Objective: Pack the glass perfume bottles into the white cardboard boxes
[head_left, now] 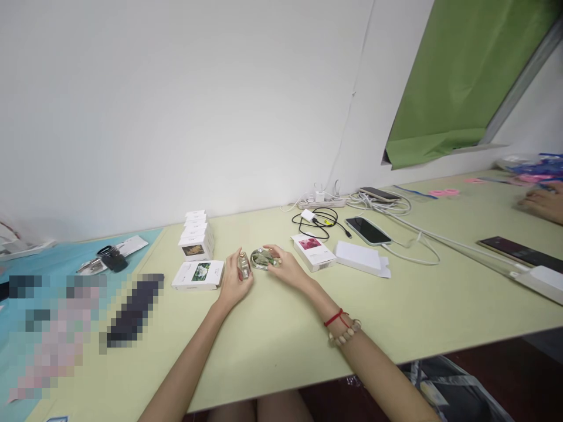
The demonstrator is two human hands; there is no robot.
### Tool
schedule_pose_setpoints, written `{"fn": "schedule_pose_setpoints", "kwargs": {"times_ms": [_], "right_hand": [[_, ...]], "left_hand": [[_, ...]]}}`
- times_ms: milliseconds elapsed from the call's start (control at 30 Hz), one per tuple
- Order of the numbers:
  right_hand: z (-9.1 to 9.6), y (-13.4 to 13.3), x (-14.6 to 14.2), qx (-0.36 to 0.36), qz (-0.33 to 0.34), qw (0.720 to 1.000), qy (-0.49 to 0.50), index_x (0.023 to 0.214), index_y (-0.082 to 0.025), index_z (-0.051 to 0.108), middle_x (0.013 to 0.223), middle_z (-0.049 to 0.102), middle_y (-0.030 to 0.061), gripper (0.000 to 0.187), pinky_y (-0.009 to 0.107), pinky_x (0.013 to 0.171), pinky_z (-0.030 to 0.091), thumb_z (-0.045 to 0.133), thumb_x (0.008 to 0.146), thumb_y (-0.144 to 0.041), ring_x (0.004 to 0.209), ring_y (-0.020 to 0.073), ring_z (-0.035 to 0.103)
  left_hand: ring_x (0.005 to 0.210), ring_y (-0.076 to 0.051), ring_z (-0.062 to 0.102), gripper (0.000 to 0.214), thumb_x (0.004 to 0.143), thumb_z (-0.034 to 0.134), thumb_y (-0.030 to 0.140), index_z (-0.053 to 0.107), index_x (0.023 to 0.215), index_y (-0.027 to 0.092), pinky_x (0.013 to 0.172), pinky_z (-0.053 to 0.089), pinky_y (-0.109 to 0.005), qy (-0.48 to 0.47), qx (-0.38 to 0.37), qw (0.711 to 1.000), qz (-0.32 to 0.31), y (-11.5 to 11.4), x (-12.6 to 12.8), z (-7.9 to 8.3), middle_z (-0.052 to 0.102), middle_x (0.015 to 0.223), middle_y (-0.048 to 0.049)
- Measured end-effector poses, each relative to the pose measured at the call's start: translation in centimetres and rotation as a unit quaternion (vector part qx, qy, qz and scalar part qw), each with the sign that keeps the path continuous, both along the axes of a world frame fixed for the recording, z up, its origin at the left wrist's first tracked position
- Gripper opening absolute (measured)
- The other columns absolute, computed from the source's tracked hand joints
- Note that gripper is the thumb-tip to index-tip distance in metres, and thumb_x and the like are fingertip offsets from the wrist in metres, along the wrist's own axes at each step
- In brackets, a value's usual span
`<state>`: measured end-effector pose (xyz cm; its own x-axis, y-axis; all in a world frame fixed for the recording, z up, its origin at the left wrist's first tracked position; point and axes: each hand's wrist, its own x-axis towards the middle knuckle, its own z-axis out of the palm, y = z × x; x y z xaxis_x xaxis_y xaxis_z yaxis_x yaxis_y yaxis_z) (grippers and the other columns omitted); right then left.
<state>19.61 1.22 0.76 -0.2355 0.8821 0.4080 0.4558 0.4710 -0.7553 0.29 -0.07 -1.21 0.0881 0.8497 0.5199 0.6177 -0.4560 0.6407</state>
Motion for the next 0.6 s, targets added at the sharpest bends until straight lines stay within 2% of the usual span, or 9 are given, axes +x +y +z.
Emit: {"fn": "schedule_pose_setpoints", "kwargs": {"times_ms": [100, 200, 267, 400, 500, 600], "right_hand": [[-0.1, 0.0, 0.0, -0.001, 0.000, 1.000, 0.000, 0.118, -0.021, 0.049, 0.104, 0.063, 0.0061, 0.051, 0.034, 0.084, 0.045, 0.053, 0.068, -0.010, 0.094, 0.0184, 0.059], [-0.1, 0.0, 0.0, 0.005, -0.003, 1.000, -0.003, 0.118, -0.021, 0.048, 0.103, 0.063, 0.0059, 0.051, 0.033, 0.084, 0.045, 0.053, 0.068, -0.011, 0.094, 0.0182, 0.059], [-0.1, 0.0, 0.0, 0.007, 0.001, 1.000, -0.003, 0.118, -0.021, 0.048, 0.103, 0.063, 0.0060, 0.051, 0.033, 0.083, 0.045, 0.054, 0.068, -0.011, 0.094, 0.0183, 0.059], [0.0, 0.0, -0.1, 0.021, 0.007, 1.000, 0.005, 0.117, -0.020, 0.050, 0.105, 0.062, 0.0061, 0.049, 0.034, 0.085, 0.044, 0.052, 0.069, -0.011, 0.096, 0.0184, 0.058], [0.1, 0.0, -0.2, 0.030, 0.008, 0.999, 0.010, 0.113, -0.020, 0.051, 0.105, 0.062, 0.0053, 0.047, 0.032, 0.085, 0.044, 0.051, 0.067, -0.010, 0.095, 0.0175, 0.058], [0.1, 0.1, 0.0, 0.013, -0.025, 1.000, 0.003, 0.109, -0.019, 0.052, 0.100, 0.063, 0.0050, 0.046, 0.031, 0.080, 0.046, 0.055, 0.063, -0.010, 0.090, 0.0177, 0.059]], "left_hand": [[0.073, -0.012, 0.054, 0.073, 0.065, 0.065, 0.046, 0.034, 0.128, 0.026, 0.076, 0.049, -0.035, 0.012, -0.048, 0.998, 0.025, 0.4, -0.3, -0.3, 0.036, 0.114, -0.0079], [0.092, -0.020, 0.053, 0.077, 0.056, 0.071, 0.052, 0.041, 0.121, 0.023, 0.083, 0.046, -0.039, 0.007, -0.049, 0.997, 0.054, 0.9, -0.7, -0.8, 0.035, 0.109, -0.0067], [0.092, -0.020, 0.053, 0.068, 0.058, 0.070, 0.050, 0.045, 0.114, 0.021, 0.084, 0.045, -0.038, 0.000, -0.045, 0.998, 0.049, 1.2, -0.9, -1.0, 0.039, 0.104, -0.0053], [0.087, -0.019, 0.053, 0.037, 0.072, 0.059, 0.047, 0.053, 0.097, 0.021, 0.082, 0.044, -0.036, 0.027, -0.049, 0.998, 0.018, 1.3, -1.1, -1.0, 0.045, 0.092, -0.0028], [0.092, -0.020, 0.052, 0.036, 0.076, 0.055, 0.045, 0.051, 0.104, 0.023, 0.084, 0.043, -0.036, 0.041, -0.037, 0.998, 0.024, 1.1, -0.9, -0.9, 0.047, 0.096, -0.0040], [0.099, -0.022, 0.051, 0.040, 0.079, 0.051, 0.041, 0.046, 0.114, 0.022, 0.088, 0.042, -0.038, 0.027, -0.015, 0.998, 0.050, 0.8, -0.6, -0.7, 0.048, 0.102, -0.0066]]}}
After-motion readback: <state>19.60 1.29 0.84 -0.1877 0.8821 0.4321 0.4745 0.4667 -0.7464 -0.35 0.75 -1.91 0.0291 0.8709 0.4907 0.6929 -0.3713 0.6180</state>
